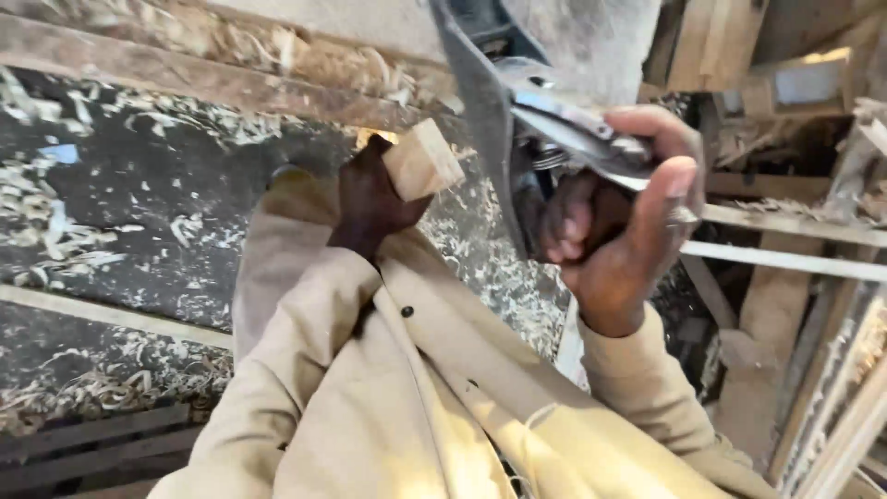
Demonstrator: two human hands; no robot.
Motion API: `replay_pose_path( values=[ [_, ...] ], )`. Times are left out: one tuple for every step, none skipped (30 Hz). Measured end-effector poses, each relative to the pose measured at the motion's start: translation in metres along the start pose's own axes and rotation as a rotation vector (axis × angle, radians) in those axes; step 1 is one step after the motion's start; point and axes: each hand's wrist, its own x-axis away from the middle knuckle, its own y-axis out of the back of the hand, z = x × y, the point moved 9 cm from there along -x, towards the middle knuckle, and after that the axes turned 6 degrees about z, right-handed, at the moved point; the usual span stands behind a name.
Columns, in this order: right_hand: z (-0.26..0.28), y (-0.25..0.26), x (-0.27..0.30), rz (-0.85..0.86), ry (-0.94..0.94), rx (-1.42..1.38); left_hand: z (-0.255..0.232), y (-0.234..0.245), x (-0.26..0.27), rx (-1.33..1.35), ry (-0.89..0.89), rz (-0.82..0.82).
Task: A person performs various woodworking tasks including sawing, measuring, marking, and planing a wooden plank in a workshop.
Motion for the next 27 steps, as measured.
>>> replay_pose_path(
  values=[
    [0.004,-0.004,-0.001,0.034,0.057,0.019,-0.001,0.002,-0.009,0.036,0.033,0.029],
    [0.003,-0.003,0.009,0.035,0.078,0.020,-0.001,0.001,-0.009,0.036,0.016,0.016],
    [-0.003,-0.004,0.017,0.059,0.057,0.071,0.001,-0.004,-0.010,0.030,0.028,0.054],
    [-0.009,-0.004,0.029,0.080,0.011,0.126,0.004,-0.011,-0.003,0.029,0.056,0.108],
    [-0.008,0.000,0.044,0.079,0.009,0.132,0.003,-0.012,-0.007,0.035,0.057,0.110],
    [-0.012,0.013,0.062,-0.032,-0.051,0.160,0.005,-0.010,-0.007,0.043,0.054,0.095],
    [-0.016,0.026,0.080,-0.144,-0.110,0.188,0.006,-0.007,-0.007,0.050,0.051,0.080],
    [-0.020,0.027,0.075,-0.124,-0.105,0.173,0.005,-0.004,-0.010,0.034,0.060,0.062],
    [-0.015,0.029,0.069,-0.120,-0.020,0.337,0.002,-0.003,-0.013,0.036,0.059,0.061],
    [-0.009,0.030,0.071,-0.136,0.048,0.516,-0.003,-0.008,-0.009,0.055,0.057,0.086],
    [-0.013,0.019,0.057,-0.137,0.037,0.517,0.005,-0.002,-0.009,0.056,0.063,0.095],
    [-0.017,0.009,0.046,-0.052,-0.003,0.412,0.003,-0.003,-0.009,0.066,0.065,0.089],
    [-0.020,0.000,0.034,0.029,-0.042,0.305,-0.001,-0.004,-0.010,0.076,0.067,0.083],
    [-0.022,0.007,0.037,0.005,-0.049,0.312,-0.005,-0.005,-0.011,0.082,0.055,0.105],
    [-0.018,0.011,0.040,-0.017,-0.002,0.361,-0.013,0.008,-0.012,0.076,-0.013,0.002],
    [-0.016,0.012,0.038,-0.019,0.061,0.408,-0.018,0.023,-0.016,0.066,-0.080,-0.125],
    [-0.005,0.009,0.052,-0.024,0.069,0.411,-0.017,0.012,-0.011,0.069,-0.089,-0.128],
    [-0.004,0.014,0.061,-0.100,-0.015,0.401,-0.008,0.002,-0.009,0.054,-0.065,-0.053],
    [-0.004,0.019,0.073,-0.173,-0.102,0.390,0.002,-0.008,-0.006,0.040,-0.039,0.022],
    [-0.017,0.015,0.054,-0.161,-0.103,0.371,0.016,-0.007,-0.008,0.021,-0.030,0.015],
    [-0.037,0.012,0.037,-0.121,-0.189,0.391,0.028,-0.012,-0.009,-0.033,-0.007,0.051],
    [-0.047,0.021,0.033,-0.120,-0.303,0.451,0.023,-0.034,0.002,-0.040,0.007,0.130],
    [-0.040,0.027,0.038,-0.145,-0.334,0.474,0.012,-0.044,0.017,-0.013,0.008,0.166],
    [-0.030,0.011,0.025,-0.028,-0.190,0.349,0.010,-0.038,0.011,-0.060,-0.011,0.115],
    [-0.019,-0.007,0.013,0.088,-0.042,0.228,0.011,-0.029,0.003,-0.105,-0.030,0.062],
    [-0.013,-0.001,0.022,0.098,0.005,0.237,0.014,-0.031,-0.009,-0.103,-0.056,0.021],
    [-0.019,0.011,0.032,0.020,-0.045,0.295,0.021,-0.036,-0.022,-0.068,-0.091,0.020]
  ],
)
